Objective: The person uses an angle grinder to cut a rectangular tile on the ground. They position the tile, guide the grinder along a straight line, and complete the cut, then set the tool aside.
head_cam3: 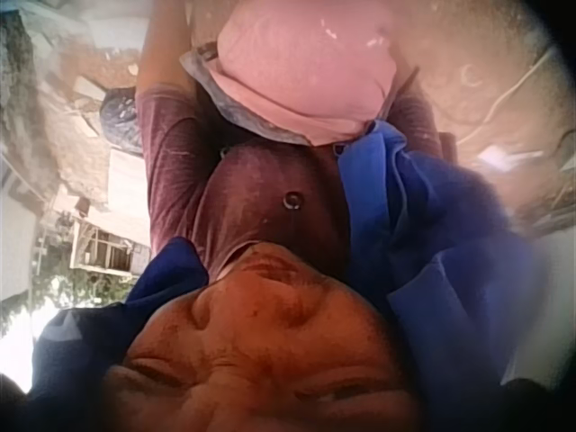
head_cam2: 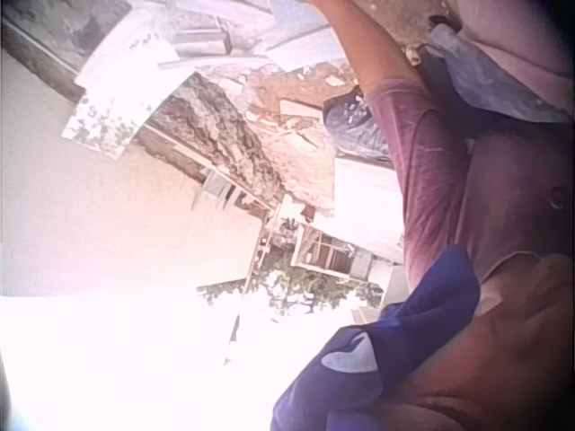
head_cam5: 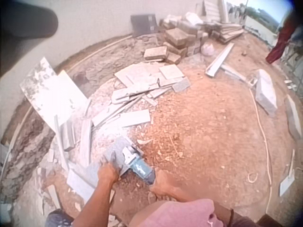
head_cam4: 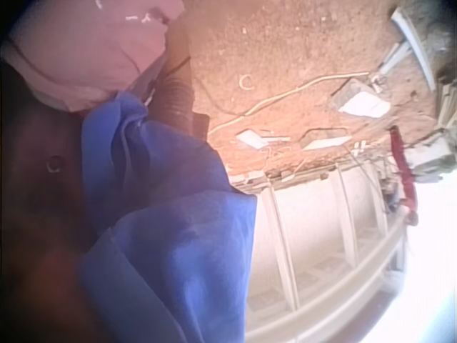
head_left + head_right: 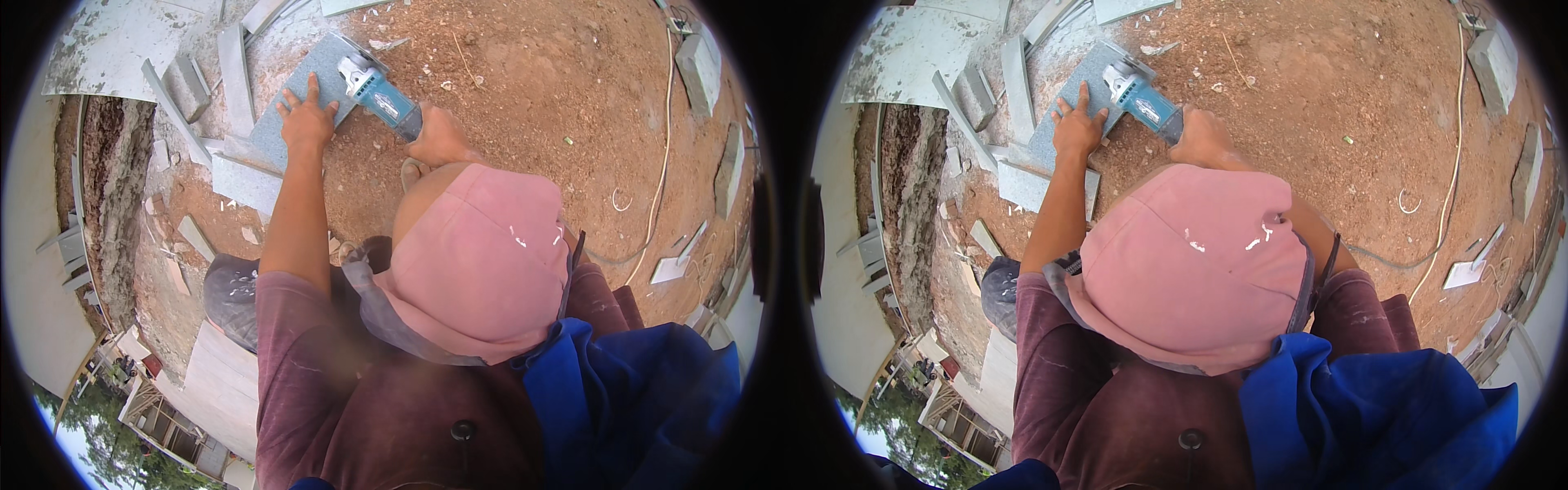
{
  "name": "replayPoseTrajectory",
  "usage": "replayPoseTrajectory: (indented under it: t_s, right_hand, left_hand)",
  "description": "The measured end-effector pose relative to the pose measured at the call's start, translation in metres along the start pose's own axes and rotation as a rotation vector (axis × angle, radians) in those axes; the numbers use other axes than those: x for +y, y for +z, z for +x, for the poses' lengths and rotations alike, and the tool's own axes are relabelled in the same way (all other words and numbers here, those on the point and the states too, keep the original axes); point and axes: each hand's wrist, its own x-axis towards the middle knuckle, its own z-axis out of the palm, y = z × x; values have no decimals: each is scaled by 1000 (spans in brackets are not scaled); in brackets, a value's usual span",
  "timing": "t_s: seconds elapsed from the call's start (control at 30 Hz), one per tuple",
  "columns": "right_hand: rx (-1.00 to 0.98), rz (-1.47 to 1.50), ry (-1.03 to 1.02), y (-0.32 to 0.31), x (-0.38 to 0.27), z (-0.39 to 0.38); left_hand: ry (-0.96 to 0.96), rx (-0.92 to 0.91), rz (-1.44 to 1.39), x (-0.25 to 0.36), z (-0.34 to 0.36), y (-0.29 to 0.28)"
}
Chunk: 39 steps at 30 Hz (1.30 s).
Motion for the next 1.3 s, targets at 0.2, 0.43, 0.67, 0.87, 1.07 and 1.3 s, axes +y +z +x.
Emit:
replayPoseTrajectory:
  t_s: [0.2, 0.43, 0.67, 0.87, 1.07, 1.3]
  right_hand:
    - [-3, -6, -3, 0, 0, -3]
    - [-2, 16, -11, 1, 8, -8]
    - [-14, 35, -1, -2, 6, -14]
    - [-1, 52, 12, -2, 4, -20]
    - [20, 58, 25, -3, 5, -26]
    - [39, 47, 53, 1, 5, -27]
  left_hand:
    - [-29, -23, 6, 2, -3, -5]
    - [-26, -18, 6, 2, -3, -5]
    - [-29, -19, 14, 0, -2, -3]
    - [-34, -12, 9, -2, -3, -4]
    - [-25, -9, -3, -2, -3, -1]
    - [-26, -13, 3, -4, -3, -2]
